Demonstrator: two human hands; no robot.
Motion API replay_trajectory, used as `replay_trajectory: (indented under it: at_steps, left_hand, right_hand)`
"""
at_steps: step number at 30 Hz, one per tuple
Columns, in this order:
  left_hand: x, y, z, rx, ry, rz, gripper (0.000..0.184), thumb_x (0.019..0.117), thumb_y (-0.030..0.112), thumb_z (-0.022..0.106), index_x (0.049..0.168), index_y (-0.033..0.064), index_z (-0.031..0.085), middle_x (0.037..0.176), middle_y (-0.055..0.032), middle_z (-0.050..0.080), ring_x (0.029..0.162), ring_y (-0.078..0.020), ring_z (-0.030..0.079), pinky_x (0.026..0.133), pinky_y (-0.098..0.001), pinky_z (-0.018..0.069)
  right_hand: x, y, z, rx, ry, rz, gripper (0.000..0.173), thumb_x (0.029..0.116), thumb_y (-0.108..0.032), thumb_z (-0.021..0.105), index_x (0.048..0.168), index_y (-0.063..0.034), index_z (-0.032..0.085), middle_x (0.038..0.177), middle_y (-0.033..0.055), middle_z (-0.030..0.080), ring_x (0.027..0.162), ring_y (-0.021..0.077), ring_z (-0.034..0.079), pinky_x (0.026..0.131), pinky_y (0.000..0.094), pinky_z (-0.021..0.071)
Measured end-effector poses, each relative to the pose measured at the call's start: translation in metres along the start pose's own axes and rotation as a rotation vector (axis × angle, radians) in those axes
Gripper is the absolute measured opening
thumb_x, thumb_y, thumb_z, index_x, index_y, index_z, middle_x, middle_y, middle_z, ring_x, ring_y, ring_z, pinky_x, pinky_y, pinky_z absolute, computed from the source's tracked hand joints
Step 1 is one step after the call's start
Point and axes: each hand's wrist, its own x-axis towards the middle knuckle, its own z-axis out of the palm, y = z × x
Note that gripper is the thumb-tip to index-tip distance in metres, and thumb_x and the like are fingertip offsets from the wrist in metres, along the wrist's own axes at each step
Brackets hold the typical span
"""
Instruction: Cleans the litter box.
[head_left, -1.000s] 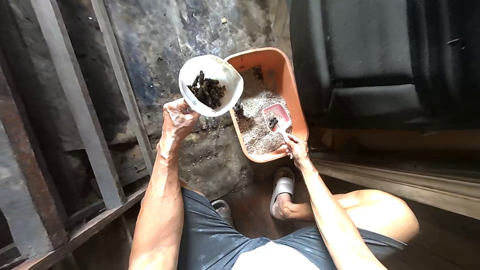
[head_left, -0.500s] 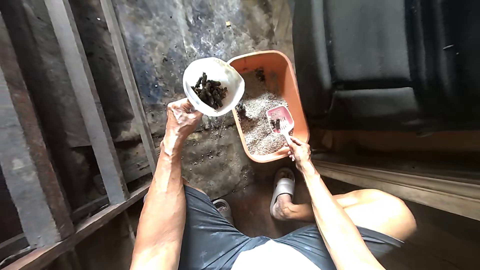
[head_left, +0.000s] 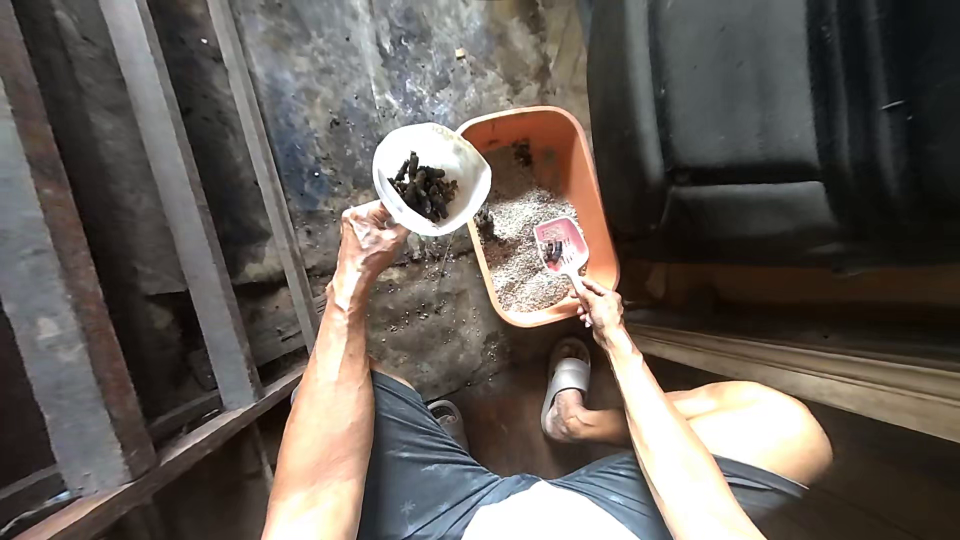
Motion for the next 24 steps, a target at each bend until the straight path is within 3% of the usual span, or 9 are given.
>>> replay_trajectory:
  at_steps: [3, 12, 17, 20, 22, 24]
  left_hand:
    - [0.000, -0.004, 0.001, -0.001, 0.004, -0.004, 0.018, 0.0908, 0.022, 0.074, 0.088, 0.0042, 0.073, 0.078, -0.0077, 0.069, 0.073, -0.0124, 0.064, 0.073, -0.0397, 0.0507]
    - [-0.001, -0.013, 0.003, -0.038, -0.002, -0.013, 0.012, 0.0883, 0.016, 0.076, 0.091, 0.0040, 0.075, 0.082, -0.0083, 0.072, 0.076, -0.0130, 0.067, 0.077, -0.0391, 0.0544]
    - [0.001, -0.022, 0.008, -0.026, -0.084, -0.059, 0.015, 0.0890, 0.019, 0.076, 0.095, 0.0049, 0.076, 0.088, -0.0107, 0.074, 0.084, -0.0213, 0.071, 0.082, -0.0498, 0.0555]
    - [0.001, -0.022, 0.012, 0.004, -0.157, -0.108, 0.016, 0.0894, 0.021, 0.076, 0.094, 0.0053, 0.075, 0.088, -0.0117, 0.074, 0.084, -0.0247, 0.071, 0.083, -0.0538, 0.0555]
    - [0.001, -0.020, 0.017, 0.008, -0.196, -0.090, 0.016, 0.0903, 0.021, 0.075, 0.094, 0.0057, 0.076, 0.088, -0.0113, 0.074, 0.084, -0.0231, 0.072, 0.083, -0.0521, 0.0561]
    - [0.002, -0.013, 0.020, 0.009, -0.237, -0.079, 0.015, 0.0910, 0.020, 0.075, 0.096, 0.0051, 0.076, 0.090, -0.0124, 0.075, 0.085, -0.0237, 0.072, 0.085, -0.0521, 0.0559]
  right_hand:
    - [-0.002, -0.002, 0.000, -0.015, 0.002, -0.007, 0.028, 0.1050, -0.017, 0.061, 0.131, -0.0114, 0.070, 0.088, 0.0058, 0.074, 0.050, 0.0091, 0.055, 0.045, 0.0238, 0.0446]
    - [-0.004, -0.015, 0.001, -0.015, 0.021, -0.022, 0.029, 0.1059, -0.018, 0.058, 0.131, -0.0084, 0.069, 0.090, 0.0048, 0.074, 0.051, 0.0085, 0.054, 0.044, 0.0241, 0.0435]
    - [-0.012, -0.049, 0.001, -0.038, 0.053, -0.211, 0.028, 0.1050, -0.016, 0.059, 0.129, -0.0068, 0.069, 0.089, 0.0058, 0.073, 0.053, 0.0077, 0.056, 0.048, 0.0243, 0.0479]
    - [-0.019, -0.077, 0.012, -0.158, 0.098, -0.426, 0.030, 0.1026, -0.018, 0.063, 0.131, -0.0092, 0.069, 0.101, 0.0089, 0.073, 0.068, 0.0140, 0.065, 0.063, 0.0342, 0.0566]
    - [-0.030, -0.092, 0.027, -0.249, 0.087, -0.594, 0.034, 0.1024, -0.018, 0.063, 0.134, -0.0072, 0.066, 0.119, 0.0134, 0.073, 0.095, 0.0206, 0.072, 0.087, 0.0424, 0.0585]
    - [-0.040, -0.103, 0.048, -0.299, 0.034, -0.741, 0.035, 0.1018, -0.013, 0.062, 0.136, -0.0061, 0.065, 0.127, 0.0153, 0.070, 0.110, 0.0240, 0.070, 0.098, 0.0449, 0.0568]
